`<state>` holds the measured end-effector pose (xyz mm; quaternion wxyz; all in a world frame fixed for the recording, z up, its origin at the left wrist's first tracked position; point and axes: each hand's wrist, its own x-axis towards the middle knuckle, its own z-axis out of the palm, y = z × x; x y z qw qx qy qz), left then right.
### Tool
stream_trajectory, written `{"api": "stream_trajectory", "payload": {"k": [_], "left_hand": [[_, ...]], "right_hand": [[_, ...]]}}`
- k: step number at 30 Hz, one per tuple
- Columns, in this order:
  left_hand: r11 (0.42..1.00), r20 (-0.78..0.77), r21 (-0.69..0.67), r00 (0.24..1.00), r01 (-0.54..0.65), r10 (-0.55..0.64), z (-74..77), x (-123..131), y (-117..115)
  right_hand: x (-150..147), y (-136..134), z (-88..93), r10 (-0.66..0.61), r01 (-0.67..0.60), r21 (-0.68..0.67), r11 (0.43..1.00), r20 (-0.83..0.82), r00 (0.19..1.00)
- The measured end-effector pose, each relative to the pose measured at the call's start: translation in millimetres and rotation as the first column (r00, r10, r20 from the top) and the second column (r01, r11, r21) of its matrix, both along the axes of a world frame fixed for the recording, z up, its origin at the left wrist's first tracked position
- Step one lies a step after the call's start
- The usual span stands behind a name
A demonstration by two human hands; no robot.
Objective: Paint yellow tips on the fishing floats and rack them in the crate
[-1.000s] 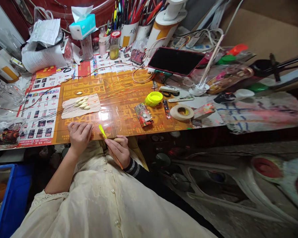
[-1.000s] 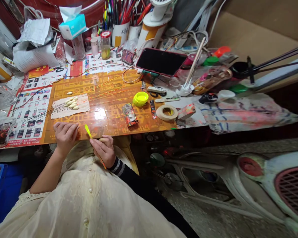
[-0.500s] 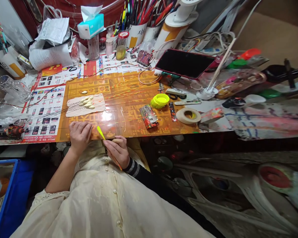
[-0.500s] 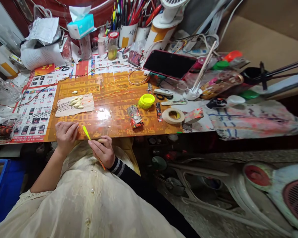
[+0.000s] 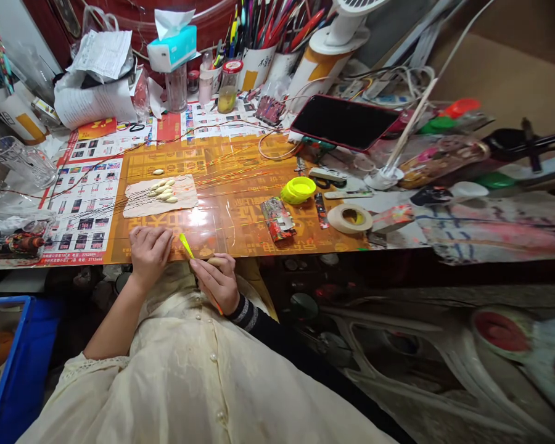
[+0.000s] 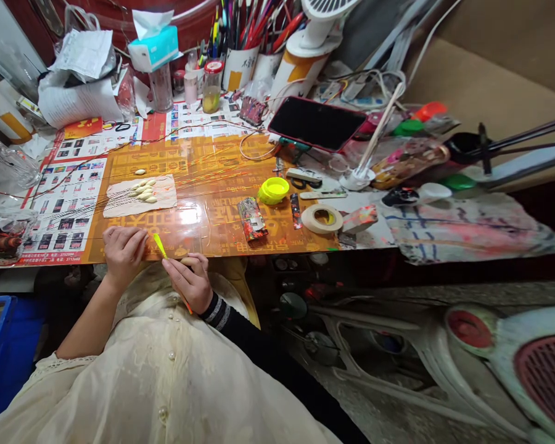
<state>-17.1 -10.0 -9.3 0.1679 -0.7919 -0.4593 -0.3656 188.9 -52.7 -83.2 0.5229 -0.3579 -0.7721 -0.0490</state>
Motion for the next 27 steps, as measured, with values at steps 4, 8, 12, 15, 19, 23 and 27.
{"api": "stream_trajectory", "payload": {"k": [4, 8, 12, 15, 19, 23, 27], "left_hand": [[1.000, 0.015, -0.002, 1.000, 0.000, 0.000, -1.2, -0.3, 0.2], [1.000, 0.016, -0.009, 1.000, -0.005, 0.005, -2.1, -0.7, 0.7], [1.000, 0.004, 0.005, 1.000, -0.005, 0.005, -2.1, -0.9, 0.9], [1.000, -0.005, 0.025, 1.000, -0.005, 0.005, -1.8, -0.9, 0.9], [1.000, 0.000, 0.019, 1.000, -0.016, 0.016, -1.3, -1.1, 0.4], [0.999, 0.000, 0.051, 1.000, -0.013, 0.013, 0.2, -2.0, -1.1], [0.998, -0.014, 0.065, 1.000, -0.027, 0.028, 1.4, -3.7, -2.9]], "right_hand": [[0.7, -0.1, -0.6, -0.007, 0.007, 0.000, 1.000, 0.006, 1.000], [0.7, 0.1, 2.5, -0.013, 0.013, 0.015, 1.000, -0.001, 1.000], [-0.4, 1.0, 4.7, 0.011, -0.009, 0.044, 0.999, -0.051, 0.999], [-0.5, 1.3, 3.9, 0.021, -0.017, 0.059, 0.998, -0.066, 0.998], [1.6, 0.5, 3.2, 0.054, -0.049, 0.055, 0.997, -0.085, 0.995], [4.0, -0.9, 5.8, 0.084, -0.077, 0.073, 0.994, -0.091, 0.992], [2.5, -1.4, 6.5, 0.122, -0.118, 0.064, 0.991, -0.065, 0.990]]}}
